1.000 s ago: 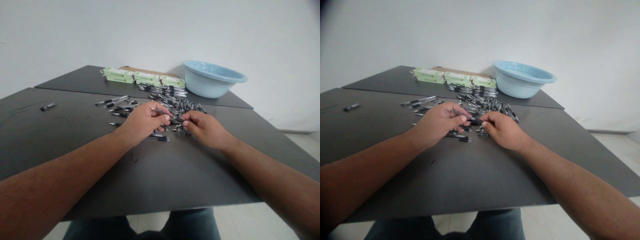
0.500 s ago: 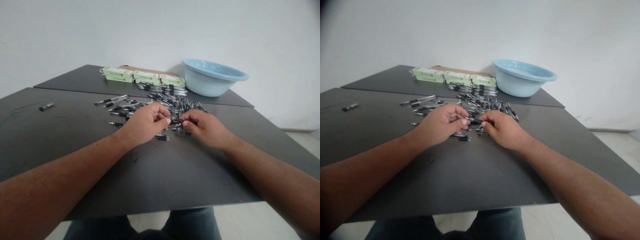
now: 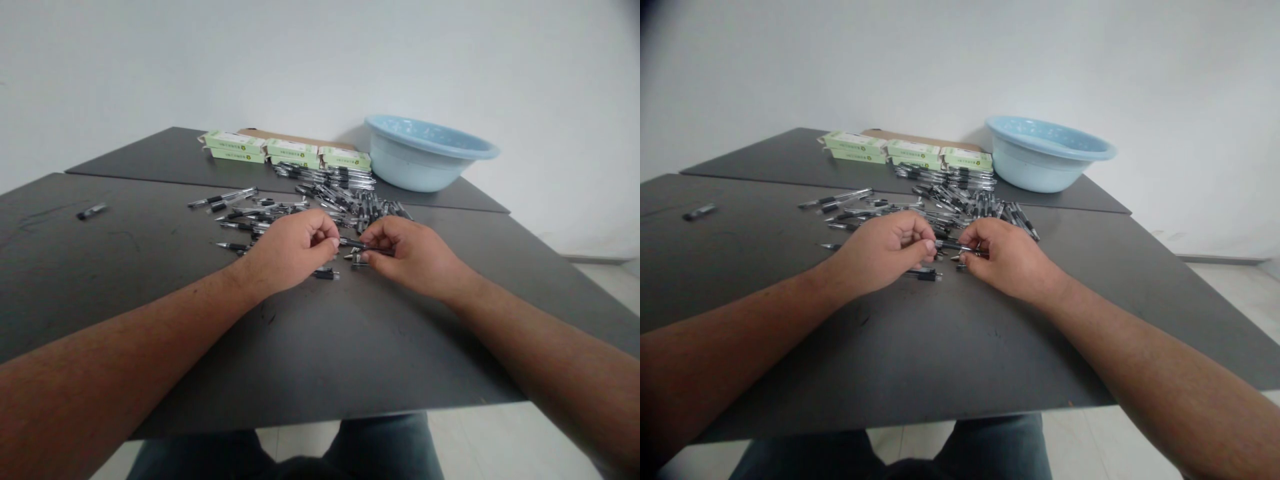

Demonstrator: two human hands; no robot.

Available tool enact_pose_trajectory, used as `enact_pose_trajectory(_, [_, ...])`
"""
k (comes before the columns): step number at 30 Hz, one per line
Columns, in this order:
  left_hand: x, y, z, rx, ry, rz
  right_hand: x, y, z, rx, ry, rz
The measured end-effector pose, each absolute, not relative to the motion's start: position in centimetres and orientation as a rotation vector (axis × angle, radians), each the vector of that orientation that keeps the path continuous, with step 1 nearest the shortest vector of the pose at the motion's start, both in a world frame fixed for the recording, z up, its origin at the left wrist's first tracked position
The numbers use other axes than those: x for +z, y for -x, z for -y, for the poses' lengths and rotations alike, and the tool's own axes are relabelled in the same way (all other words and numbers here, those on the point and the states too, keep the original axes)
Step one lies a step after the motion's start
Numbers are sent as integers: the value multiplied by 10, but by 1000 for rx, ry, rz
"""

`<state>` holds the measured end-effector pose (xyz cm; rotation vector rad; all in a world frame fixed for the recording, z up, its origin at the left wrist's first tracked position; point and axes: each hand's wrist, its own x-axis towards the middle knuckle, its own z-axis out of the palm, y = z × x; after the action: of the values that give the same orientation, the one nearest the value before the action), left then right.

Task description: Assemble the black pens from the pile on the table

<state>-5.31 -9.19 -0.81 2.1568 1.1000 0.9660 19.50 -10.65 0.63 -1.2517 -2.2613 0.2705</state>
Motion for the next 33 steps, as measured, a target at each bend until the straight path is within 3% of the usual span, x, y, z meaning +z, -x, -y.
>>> enact_pose_trajectory(16, [-5,53,93,966,-2222,-1139,12,-200,105,50,1100,2407])
enact_pose_trajectory(33, [-6,54,93,964,-2218,-1169,10,-200,105,176,1150,2371])
